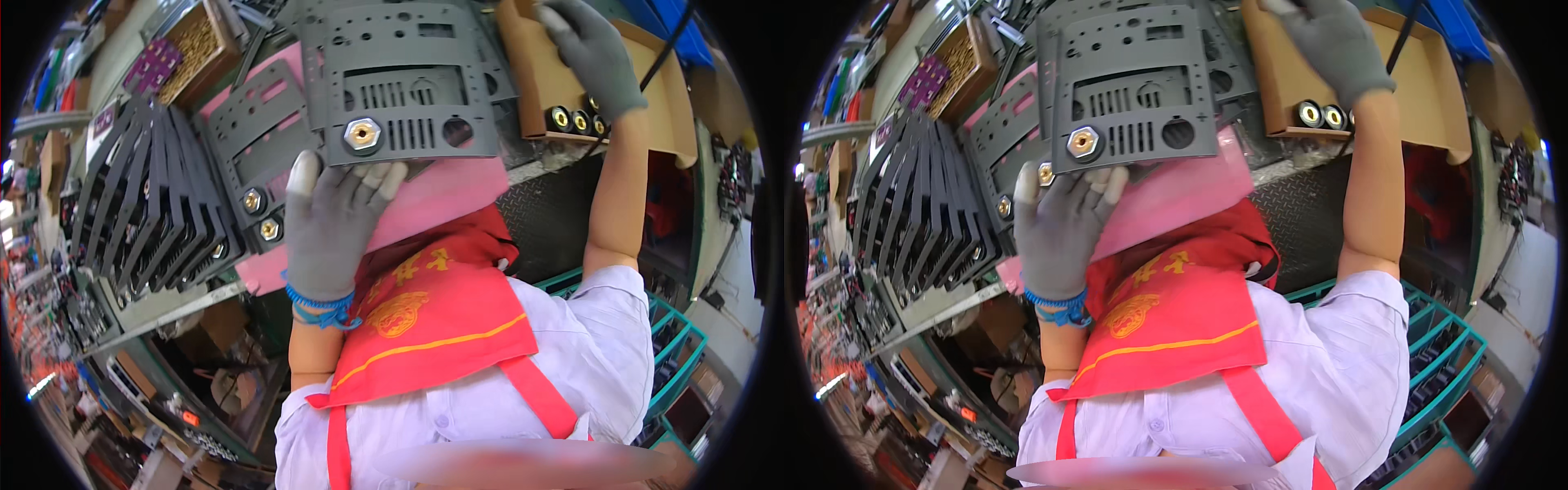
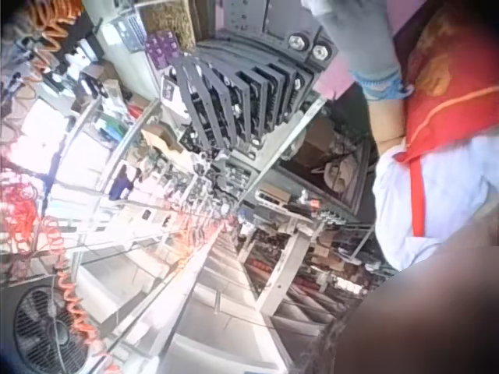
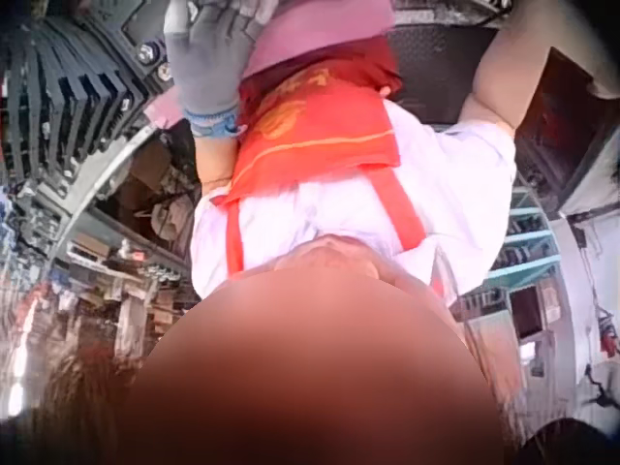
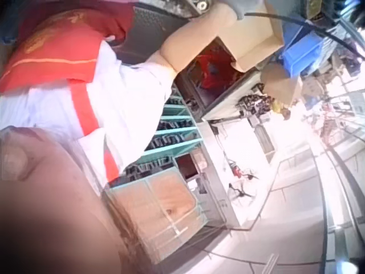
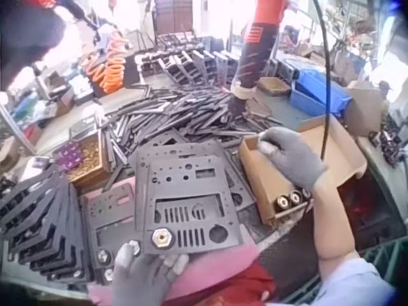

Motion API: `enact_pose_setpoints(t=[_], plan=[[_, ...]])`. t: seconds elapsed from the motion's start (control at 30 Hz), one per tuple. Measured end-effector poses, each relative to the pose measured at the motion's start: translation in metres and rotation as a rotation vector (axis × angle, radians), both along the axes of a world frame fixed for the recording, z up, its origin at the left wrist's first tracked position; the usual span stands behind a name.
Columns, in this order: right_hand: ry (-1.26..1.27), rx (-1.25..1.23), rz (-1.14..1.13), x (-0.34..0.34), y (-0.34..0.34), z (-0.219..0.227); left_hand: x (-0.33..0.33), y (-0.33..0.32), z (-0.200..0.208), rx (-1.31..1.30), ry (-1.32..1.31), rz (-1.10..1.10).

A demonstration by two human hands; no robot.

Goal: Attaching and securing electronic connectors and hardware to a metal assembly plate in a workshop.

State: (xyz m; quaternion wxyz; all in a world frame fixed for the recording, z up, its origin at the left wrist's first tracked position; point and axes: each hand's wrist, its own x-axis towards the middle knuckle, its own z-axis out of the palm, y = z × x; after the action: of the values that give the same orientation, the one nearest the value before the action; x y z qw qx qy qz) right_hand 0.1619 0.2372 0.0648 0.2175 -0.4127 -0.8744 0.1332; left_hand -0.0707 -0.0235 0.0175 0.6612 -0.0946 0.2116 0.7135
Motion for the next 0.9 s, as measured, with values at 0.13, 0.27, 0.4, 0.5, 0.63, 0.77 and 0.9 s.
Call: enact_pose_setpoints(t=[0.13,0.27,0.4,0.5,0.63,0.77,0.9], plan=[[-0.422,-0.089,-0.427,0.076,0.064,-0.055,0.002,-0.001,0.013,0.038,0.071,0.017],[-0.451,0.038,-0.400,0.065,0.058,-0.091,0.003,-0.009,0.005,-0.021,0.088,0.028],[-0.421,0.061,-0.472,0.050,0.039,-0.097,0.010,-0.012,0.012,-0.026,0.164,0.023],[-0.405,-0.142,-0.438,0.035,0.013,-0.062,0.015,-0.031,0.018,-0.113,0.301,0.029],[0.537,-0.604,-0.044,0.031,-0.024,-0.029,0.013,-0.049,0.023,0.124,0.780,-0.026],[0.896,-1.175,0.427,-0.016,-0.089,0.008,0.023,-0.013,0.043,0.292,1.995,0.214],[0.986,-1.378,0.489,-0.037,-0.125,0.009,0.037,0.014,0.042,0.374,2.138,0.396]])
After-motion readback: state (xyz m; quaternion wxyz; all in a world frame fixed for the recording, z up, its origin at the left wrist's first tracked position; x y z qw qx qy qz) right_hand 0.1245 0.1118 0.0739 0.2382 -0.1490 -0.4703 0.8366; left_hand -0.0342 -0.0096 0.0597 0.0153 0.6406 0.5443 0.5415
